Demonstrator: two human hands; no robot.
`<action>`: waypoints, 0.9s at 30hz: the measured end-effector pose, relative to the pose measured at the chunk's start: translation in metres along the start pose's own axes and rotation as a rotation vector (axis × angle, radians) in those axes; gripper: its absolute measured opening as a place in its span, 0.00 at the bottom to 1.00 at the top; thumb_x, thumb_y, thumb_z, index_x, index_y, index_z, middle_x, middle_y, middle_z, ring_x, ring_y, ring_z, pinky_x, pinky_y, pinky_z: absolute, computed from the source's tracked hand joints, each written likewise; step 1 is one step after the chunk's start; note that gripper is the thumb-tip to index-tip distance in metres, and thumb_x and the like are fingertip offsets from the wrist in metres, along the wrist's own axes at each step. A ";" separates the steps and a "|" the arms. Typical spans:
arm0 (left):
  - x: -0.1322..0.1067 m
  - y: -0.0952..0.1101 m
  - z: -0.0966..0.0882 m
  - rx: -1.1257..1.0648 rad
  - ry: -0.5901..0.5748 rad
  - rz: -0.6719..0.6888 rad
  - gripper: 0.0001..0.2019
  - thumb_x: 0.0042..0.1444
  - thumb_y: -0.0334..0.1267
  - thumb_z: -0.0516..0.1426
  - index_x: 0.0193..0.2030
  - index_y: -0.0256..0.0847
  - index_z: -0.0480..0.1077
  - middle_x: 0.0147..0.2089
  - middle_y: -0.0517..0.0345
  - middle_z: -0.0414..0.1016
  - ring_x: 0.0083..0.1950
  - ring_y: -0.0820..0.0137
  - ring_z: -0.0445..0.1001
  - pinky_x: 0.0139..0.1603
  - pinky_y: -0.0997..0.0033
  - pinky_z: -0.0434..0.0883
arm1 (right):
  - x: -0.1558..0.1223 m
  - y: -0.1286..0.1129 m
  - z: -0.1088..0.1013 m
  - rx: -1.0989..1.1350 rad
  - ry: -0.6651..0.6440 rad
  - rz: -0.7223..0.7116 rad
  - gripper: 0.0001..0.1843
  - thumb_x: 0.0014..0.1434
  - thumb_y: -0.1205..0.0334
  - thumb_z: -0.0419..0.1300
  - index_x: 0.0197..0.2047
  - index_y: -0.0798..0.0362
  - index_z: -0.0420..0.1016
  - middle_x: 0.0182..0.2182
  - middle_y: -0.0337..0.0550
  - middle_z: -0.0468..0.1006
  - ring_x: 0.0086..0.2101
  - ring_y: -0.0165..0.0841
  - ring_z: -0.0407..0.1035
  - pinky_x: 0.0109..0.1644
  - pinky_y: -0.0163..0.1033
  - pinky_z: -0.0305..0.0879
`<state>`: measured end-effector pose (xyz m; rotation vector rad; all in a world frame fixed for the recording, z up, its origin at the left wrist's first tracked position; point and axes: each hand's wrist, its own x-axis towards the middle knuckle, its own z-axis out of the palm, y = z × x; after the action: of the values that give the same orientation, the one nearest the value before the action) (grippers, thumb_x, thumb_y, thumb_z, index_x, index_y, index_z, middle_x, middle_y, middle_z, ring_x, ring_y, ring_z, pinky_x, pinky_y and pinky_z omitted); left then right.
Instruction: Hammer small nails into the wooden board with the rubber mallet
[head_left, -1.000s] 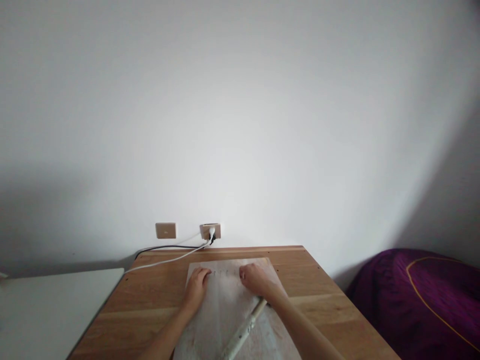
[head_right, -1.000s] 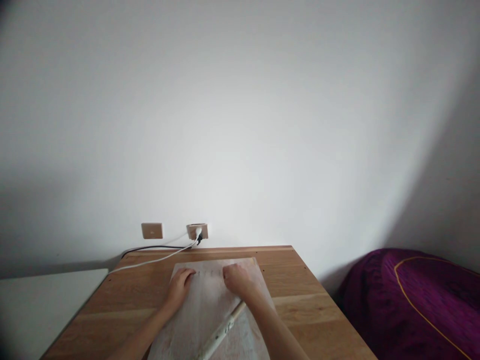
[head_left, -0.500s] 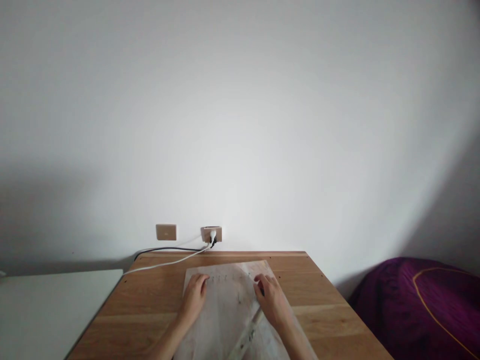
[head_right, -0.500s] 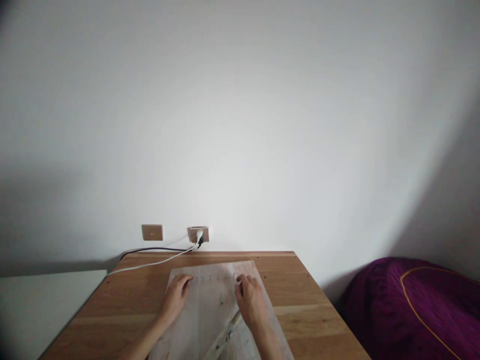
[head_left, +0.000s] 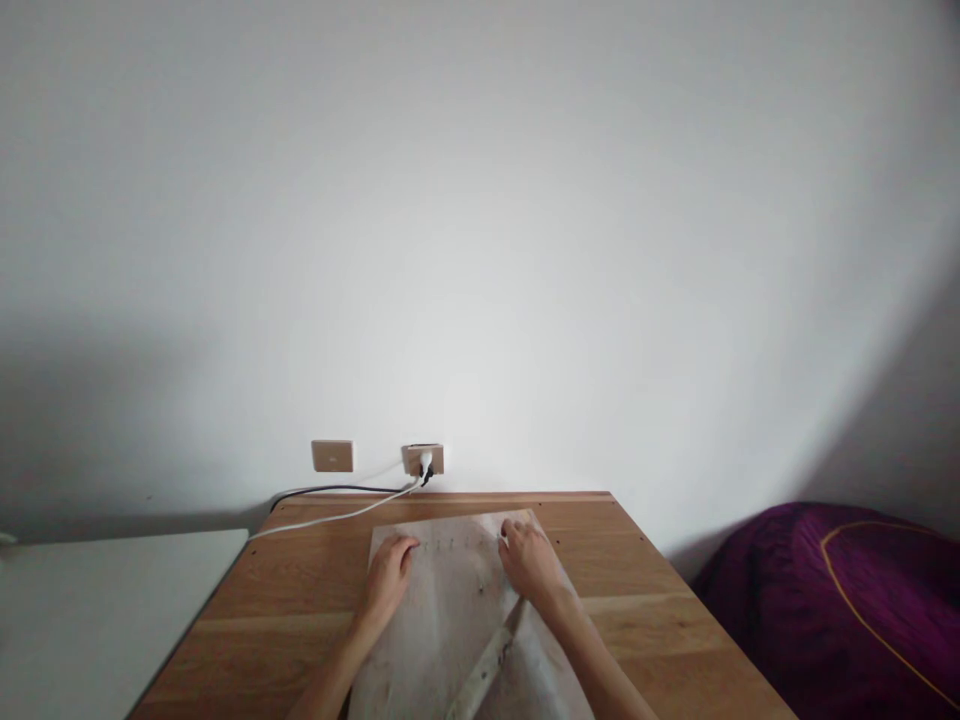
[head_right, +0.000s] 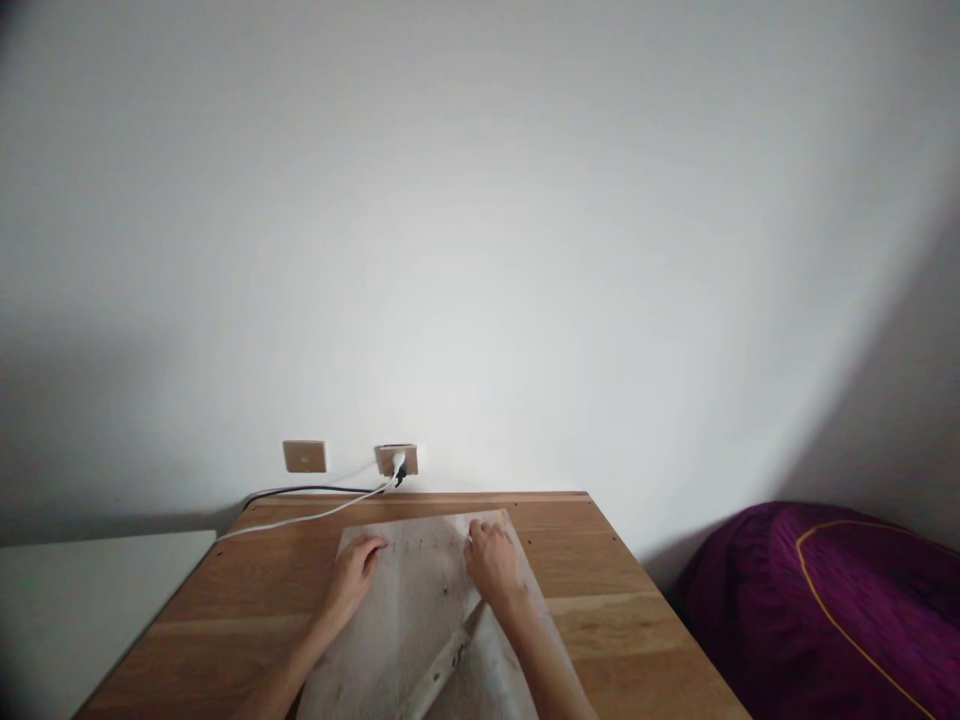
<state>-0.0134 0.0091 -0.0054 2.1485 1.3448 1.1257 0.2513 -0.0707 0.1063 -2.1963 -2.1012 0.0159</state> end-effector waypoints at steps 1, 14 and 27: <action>0.003 0.001 -0.002 0.027 -0.033 -0.002 0.15 0.60 0.28 0.51 0.41 0.42 0.79 0.44 0.47 0.82 0.49 0.58 0.80 0.54 0.57 0.75 | 0.008 0.000 -0.002 -0.016 -0.029 -0.009 0.16 0.69 0.65 0.53 0.52 0.58 0.78 0.49 0.59 0.83 0.52 0.44 0.77 0.54 0.40 0.66; 0.030 0.038 -0.047 0.322 -0.241 0.149 0.11 0.67 0.34 0.53 0.35 0.41 0.75 0.39 0.52 0.76 0.43 0.63 0.75 0.49 0.66 0.68 | 0.039 -0.011 0.004 -0.086 -0.159 -0.095 0.19 0.66 0.76 0.51 0.54 0.60 0.78 0.48 0.64 0.83 0.51 0.43 0.79 0.51 0.41 0.69; 0.012 0.042 -0.019 0.219 -0.254 0.191 0.14 0.63 0.30 0.56 0.54 0.44 0.74 0.55 0.49 0.73 0.56 0.61 0.74 0.59 0.64 0.69 | 0.031 -0.007 -0.014 -0.038 -0.117 -0.130 0.20 0.66 0.76 0.51 0.53 0.56 0.79 0.49 0.58 0.84 0.51 0.42 0.78 0.51 0.40 0.66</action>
<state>-0.0015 -0.0019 0.0392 2.5234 1.2158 0.7637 0.2469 -0.0404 0.1228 -2.1226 -2.3215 0.0974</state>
